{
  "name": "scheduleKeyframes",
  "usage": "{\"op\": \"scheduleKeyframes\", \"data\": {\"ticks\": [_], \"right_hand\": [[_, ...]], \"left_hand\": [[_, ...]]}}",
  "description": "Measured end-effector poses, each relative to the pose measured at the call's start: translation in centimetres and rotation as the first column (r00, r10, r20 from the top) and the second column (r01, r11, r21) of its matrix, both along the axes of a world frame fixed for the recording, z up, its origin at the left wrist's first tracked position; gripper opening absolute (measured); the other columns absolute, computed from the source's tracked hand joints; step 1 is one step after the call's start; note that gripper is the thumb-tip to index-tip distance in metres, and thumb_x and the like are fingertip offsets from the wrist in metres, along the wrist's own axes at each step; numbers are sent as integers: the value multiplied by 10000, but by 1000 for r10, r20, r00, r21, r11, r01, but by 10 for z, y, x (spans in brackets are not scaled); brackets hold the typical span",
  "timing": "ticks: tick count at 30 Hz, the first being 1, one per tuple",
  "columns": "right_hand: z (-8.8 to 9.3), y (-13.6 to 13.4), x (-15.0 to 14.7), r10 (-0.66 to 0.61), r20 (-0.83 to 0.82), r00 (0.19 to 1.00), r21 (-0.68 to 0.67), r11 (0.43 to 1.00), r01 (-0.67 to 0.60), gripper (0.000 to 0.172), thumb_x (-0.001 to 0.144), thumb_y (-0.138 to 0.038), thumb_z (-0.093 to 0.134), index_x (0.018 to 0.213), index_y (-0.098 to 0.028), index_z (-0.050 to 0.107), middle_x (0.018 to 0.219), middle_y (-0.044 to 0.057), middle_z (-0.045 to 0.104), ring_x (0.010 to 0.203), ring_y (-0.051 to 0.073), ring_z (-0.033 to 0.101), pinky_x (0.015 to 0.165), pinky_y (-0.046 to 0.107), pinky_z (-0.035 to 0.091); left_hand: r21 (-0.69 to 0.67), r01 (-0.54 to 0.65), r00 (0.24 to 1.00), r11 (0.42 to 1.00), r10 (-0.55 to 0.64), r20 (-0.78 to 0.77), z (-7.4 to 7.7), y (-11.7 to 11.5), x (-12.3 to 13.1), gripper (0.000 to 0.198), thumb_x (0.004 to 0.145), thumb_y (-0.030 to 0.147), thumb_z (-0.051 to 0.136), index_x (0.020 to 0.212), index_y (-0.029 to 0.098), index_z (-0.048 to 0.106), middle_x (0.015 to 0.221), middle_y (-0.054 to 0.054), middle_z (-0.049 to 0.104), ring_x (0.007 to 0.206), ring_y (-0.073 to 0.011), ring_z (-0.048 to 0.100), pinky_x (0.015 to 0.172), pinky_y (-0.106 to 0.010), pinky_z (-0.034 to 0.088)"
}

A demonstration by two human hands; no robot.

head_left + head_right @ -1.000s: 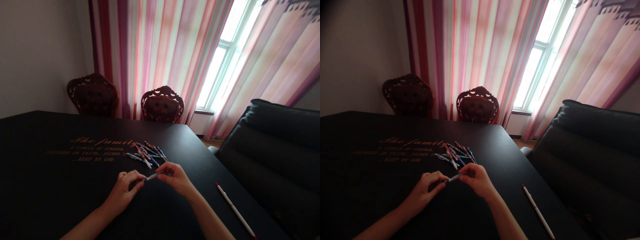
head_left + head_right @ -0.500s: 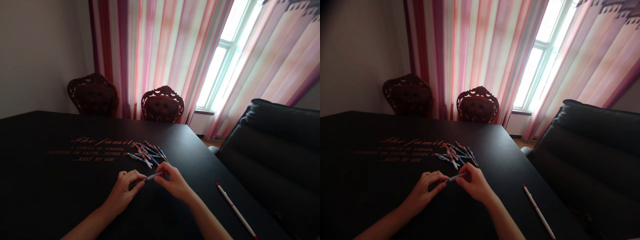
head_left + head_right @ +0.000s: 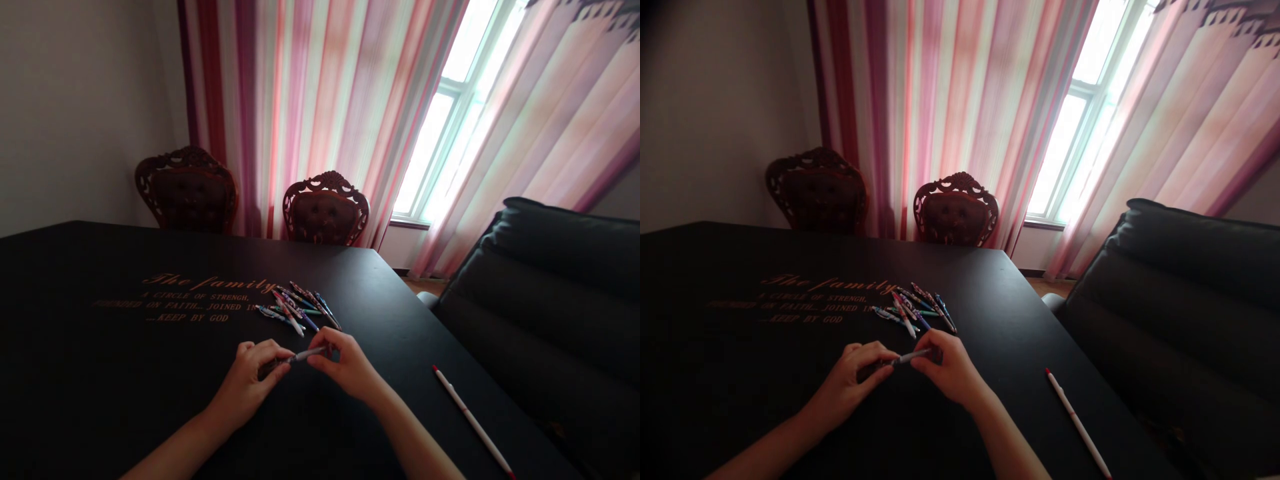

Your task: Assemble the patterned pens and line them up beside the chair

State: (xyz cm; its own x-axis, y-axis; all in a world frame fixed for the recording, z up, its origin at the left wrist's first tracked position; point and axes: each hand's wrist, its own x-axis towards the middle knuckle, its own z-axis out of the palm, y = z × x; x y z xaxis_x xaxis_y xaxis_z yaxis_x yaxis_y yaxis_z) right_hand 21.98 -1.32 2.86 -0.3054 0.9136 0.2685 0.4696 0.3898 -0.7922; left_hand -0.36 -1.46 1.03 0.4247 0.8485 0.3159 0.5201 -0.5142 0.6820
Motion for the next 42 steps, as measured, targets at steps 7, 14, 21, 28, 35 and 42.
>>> {"op": "scheduleKeyframes", "data": {"ticks": [7,14,21,28,35,42], "right_hand": [[0,0,-1,-5,21,1000,13,1000,5,157,777,-335,716,831,-194,673,722,-22,628,653,130,522,599,240,384],[0,0,-2,-5,36,999,29,1000,4,127,789,-312,711,807,-190,682,718,-21,636,658,128,532,611,236,389],[-4,0,-2,-13,94,995,22,1000,11,331,880,-362,597,625,-162,665,601,-9,599,594,117,543,583,229,392],[0,-3,-4,-8,-19,1000,-1,1000,8,158,797,-335,703,825,-181,728,733,1,687,666,137,587,620,231,427],[1,5,4,-98,-352,931,-111,992,63,222,785,-363,705,872,-159,708,711,17,686,665,153,601,630,250,446],[0,6,4,-136,-448,883,-127,988,88,243,784,-389,703,856,-158,693,687,10,678,658,142,603,646,242,441]], "left_hand": [[5,17,1000,1000,-17,0,0,0,0,200,921,340,561,1070,314,692,917,23,719,855,-195,626,825,-347,321],[17,16,1000,1000,-16,-1,-1,1,1,179,908,331,584,1038,312,705,894,32,716,831,-182,626,810,-335,315],[21,32,999,999,-32,-1,1,0,0,187,894,304,601,1044,308,713,872,24,717,822,-179,625,829,-349,289],[-43,-7,997,999,10,80,3,0,0,189,832,374,672,998,303,726,865,4,716,815,-215,602,817,-357,313],[-400,53,740,915,233,632,-1,10,-4,389,951,467,437,1106,209,684,815,-36,669,784,-204,591,770,-319,425],[-531,427,429,732,353,831,-2,14,-5,240,864,283,664,1023,117,731,931,-84,699,772,-150,583,759,-249,460]]}}
